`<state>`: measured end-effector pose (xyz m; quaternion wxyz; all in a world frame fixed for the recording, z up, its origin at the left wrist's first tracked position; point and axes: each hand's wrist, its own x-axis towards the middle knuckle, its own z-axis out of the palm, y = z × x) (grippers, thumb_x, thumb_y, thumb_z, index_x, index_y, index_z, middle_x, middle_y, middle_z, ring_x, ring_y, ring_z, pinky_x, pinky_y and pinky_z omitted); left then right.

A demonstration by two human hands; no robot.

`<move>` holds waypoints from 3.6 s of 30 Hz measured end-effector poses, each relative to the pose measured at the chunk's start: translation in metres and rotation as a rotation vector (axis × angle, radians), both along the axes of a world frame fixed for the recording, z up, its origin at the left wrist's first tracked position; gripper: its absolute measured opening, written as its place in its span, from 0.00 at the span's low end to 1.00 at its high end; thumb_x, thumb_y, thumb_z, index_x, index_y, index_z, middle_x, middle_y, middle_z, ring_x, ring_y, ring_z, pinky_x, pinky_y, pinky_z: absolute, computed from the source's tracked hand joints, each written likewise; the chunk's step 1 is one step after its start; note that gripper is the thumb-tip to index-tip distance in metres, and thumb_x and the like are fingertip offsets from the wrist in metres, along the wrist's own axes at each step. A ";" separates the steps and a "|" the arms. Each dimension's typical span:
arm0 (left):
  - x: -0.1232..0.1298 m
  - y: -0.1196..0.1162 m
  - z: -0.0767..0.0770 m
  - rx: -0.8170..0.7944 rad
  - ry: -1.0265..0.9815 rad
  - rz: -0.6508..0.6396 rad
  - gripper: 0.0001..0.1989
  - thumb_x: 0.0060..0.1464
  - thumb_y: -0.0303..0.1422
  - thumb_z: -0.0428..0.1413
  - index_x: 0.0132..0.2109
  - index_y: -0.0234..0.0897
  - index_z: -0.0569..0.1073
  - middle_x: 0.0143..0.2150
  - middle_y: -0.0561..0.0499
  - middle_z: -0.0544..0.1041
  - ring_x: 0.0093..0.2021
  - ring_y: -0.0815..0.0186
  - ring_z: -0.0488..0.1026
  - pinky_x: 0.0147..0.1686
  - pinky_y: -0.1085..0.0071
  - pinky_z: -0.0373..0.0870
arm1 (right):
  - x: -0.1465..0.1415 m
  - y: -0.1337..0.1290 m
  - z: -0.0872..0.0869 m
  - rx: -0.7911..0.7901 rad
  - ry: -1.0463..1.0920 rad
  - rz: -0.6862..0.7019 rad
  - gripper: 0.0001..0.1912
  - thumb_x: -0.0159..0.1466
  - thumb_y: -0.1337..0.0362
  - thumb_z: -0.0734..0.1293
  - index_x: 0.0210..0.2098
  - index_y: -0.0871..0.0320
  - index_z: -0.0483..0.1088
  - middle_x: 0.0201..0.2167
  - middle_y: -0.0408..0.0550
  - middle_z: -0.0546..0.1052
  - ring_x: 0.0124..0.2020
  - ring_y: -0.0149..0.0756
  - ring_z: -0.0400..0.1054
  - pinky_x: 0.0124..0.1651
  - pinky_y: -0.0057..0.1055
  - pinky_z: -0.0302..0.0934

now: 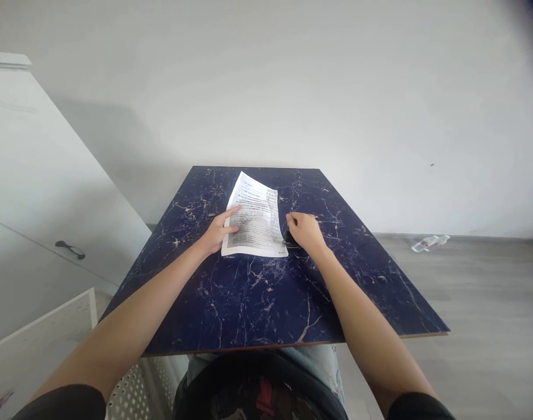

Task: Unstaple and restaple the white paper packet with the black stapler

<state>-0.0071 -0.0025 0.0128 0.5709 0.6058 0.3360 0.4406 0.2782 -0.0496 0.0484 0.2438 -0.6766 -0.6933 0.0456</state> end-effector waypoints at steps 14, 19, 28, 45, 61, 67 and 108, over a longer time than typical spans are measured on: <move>0.001 0.001 -0.001 0.019 0.021 -0.002 0.39 0.46 0.35 0.68 0.66 0.45 0.69 0.72 0.46 0.61 0.70 0.45 0.59 0.68 0.50 0.56 | -0.015 0.002 -0.002 -0.088 -0.051 -0.064 0.19 0.70 0.60 0.57 0.27 0.57 0.73 0.27 0.55 0.77 0.30 0.42 0.70 0.32 0.31 0.50; 0.002 0.000 0.000 0.017 0.011 0.004 0.39 0.45 0.35 0.69 0.66 0.44 0.70 0.72 0.46 0.61 0.70 0.44 0.59 0.68 0.50 0.55 | -0.020 0.002 -0.004 -0.121 -0.106 -0.077 0.18 0.69 0.60 0.58 0.31 0.57 0.75 0.31 0.57 0.78 0.34 0.44 0.72 0.35 0.31 0.54; 0.001 0.000 -0.001 0.057 0.036 0.001 0.38 0.47 0.34 0.67 0.66 0.46 0.70 0.73 0.48 0.59 0.71 0.45 0.58 0.69 0.51 0.55 | -0.022 0.004 -0.006 -0.162 -0.109 -0.077 0.18 0.70 0.59 0.58 0.32 0.58 0.75 0.33 0.58 0.78 0.35 0.45 0.73 0.36 0.33 0.58; 0.002 0.000 -0.002 0.064 0.039 -0.001 0.38 0.48 0.33 0.67 0.66 0.45 0.69 0.73 0.48 0.60 0.71 0.46 0.58 0.69 0.51 0.56 | -0.035 0.003 -0.002 -0.290 -0.256 -0.072 0.19 0.71 0.61 0.55 0.45 0.59 0.76 0.45 0.61 0.79 0.42 0.47 0.75 0.44 0.37 0.64; 0.001 0.001 -0.003 0.086 0.070 0.004 0.37 0.48 0.33 0.65 0.66 0.45 0.69 0.73 0.48 0.60 0.71 0.46 0.58 0.69 0.51 0.55 | -0.042 0.004 -0.018 -0.215 -0.395 0.001 0.17 0.68 0.71 0.57 0.46 0.65 0.76 0.45 0.65 0.78 0.51 0.50 0.72 0.50 0.40 0.61; 0.003 -0.001 0.000 0.057 0.051 0.017 0.37 0.46 0.33 0.66 0.65 0.44 0.70 0.72 0.47 0.61 0.70 0.45 0.60 0.69 0.50 0.56 | -0.045 0.001 -0.014 -0.225 -0.401 0.003 0.18 0.69 0.70 0.56 0.48 0.67 0.75 0.46 0.67 0.77 0.50 0.50 0.72 0.49 0.39 0.61; -0.002 0.003 -0.002 0.024 0.163 0.050 0.35 0.46 0.30 0.63 0.64 0.43 0.72 0.72 0.47 0.62 0.69 0.50 0.62 0.67 0.54 0.58 | -0.011 0.000 -0.005 0.111 0.114 -0.105 0.21 0.69 0.58 0.57 0.21 0.56 0.63 0.19 0.44 0.67 0.22 0.31 0.53 0.29 0.29 0.45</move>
